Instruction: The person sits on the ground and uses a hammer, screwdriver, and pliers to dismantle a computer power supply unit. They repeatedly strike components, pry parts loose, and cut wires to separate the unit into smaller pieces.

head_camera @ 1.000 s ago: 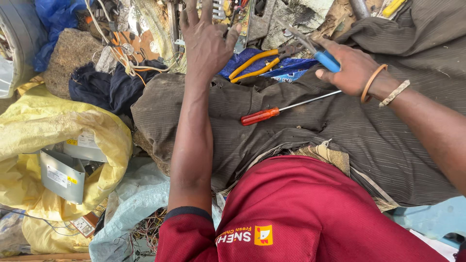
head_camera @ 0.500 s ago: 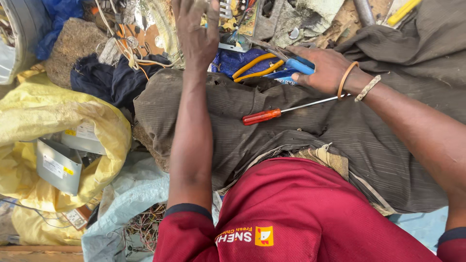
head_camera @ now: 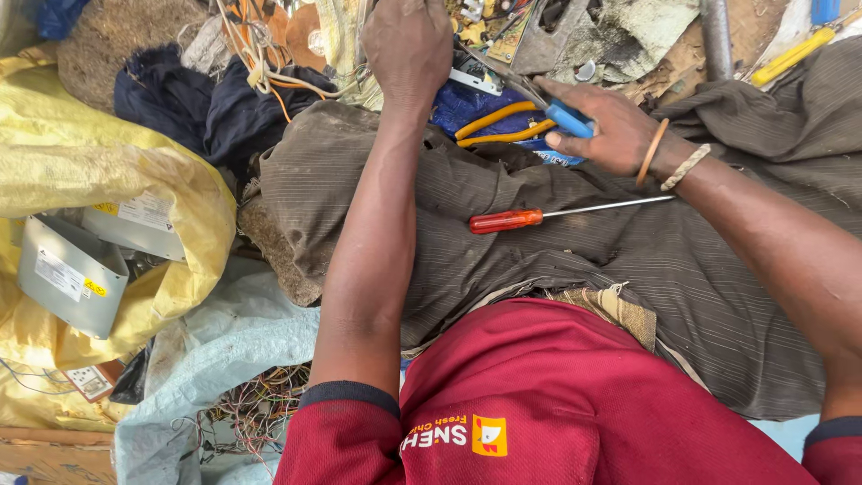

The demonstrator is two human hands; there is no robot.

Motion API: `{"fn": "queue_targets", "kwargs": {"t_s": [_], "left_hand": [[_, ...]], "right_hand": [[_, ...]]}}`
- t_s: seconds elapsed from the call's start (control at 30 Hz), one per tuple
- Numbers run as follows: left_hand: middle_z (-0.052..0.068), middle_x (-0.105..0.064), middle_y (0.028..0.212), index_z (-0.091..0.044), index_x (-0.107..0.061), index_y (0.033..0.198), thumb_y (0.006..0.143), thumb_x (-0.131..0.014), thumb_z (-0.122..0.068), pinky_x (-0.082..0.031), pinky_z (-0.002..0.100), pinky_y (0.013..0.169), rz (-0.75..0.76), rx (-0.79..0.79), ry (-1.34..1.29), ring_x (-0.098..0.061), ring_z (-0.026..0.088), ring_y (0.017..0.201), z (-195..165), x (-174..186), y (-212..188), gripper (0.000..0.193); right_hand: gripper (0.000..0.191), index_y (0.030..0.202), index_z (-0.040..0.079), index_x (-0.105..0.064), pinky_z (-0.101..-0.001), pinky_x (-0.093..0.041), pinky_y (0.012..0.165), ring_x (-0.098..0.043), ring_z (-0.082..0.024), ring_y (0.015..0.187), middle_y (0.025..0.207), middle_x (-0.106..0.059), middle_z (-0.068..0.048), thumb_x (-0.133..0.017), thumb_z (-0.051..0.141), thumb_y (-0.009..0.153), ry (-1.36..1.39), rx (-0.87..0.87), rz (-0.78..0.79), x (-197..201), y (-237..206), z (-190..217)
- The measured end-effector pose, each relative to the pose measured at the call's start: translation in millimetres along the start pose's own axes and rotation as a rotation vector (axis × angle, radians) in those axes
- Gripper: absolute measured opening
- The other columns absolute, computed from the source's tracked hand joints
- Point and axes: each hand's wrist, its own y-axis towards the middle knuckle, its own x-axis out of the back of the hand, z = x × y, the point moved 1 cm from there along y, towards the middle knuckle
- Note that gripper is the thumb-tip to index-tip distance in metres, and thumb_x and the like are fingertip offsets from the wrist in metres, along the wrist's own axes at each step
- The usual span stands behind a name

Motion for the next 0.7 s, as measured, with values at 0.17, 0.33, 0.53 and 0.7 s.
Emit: {"fn": "queue_targets", "kwargs": {"t_s": [0.17,0.33,0.53,0.7], "left_hand": [[0.012,-0.063,0.071,-0.006,-0.064,0.084,0.093,-0.061,-0.018,-0.050,0.050,0.061,-0.092,-0.112,-0.035,-0.064,0.033,0.064,10,-11,-4,0.015],[0.009,-0.053,0.064,-0.008,-0.057,0.075,0.090,-0.063,-0.015,-0.042,0.050,0.060,-0.134,-0.109,-0.017,-0.056,0.029,0.061,16,-24,-10,0.018],[0.007,-0.052,0.065,-0.009,-0.056,0.075,0.089,-0.065,-0.017,-0.040,0.048,0.061,-0.229,-0.239,-0.039,-0.055,0.029,0.063,27,-33,-17,0.018],[0.009,-0.055,0.069,-0.008,-0.059,0.078,0.089,-0.065,-0.017,-0.042,0.049,0.062,-0.174,-0.214,-0.016,-0.057,0.029,0.065,28,-31,-16,0.016]], "right_hand": [[0.087,0.165,0.011,-0.029,-0.0519,-0.040,0.111,-0.047,-0.043,0.136,0.149,-0.048,-0.029,-0.056,0.055,0.096,-0.058,0.030,0.008,3,10,8],[0.080,0.150,0.001,-0.042,-0.0508,-0.047,0.098,-0.060,-0.041,0.117,0.128,-0.059,-0.027,-0.067,0.052,0.094,0.001,-0.092,-0.083,-2,4,18],[0.052,0.106,0.001,-0.062,-0.0465,-0.052,0.071,-0.066,-0.029,0.073,0.084,-0.065,-0.015,-0.072,0.050,0.094,-0.017,-0.273,-0.101,-19,5,15],[0.047,0.089,0.005,-0.060,-0.0411,-0.051,0.064,-0.059,-0.023,0.066,0.079,-0.059,-0.012,-0.071,0.050,0.094,0.165,-0.243,-0.133,-41,7,9]]}}
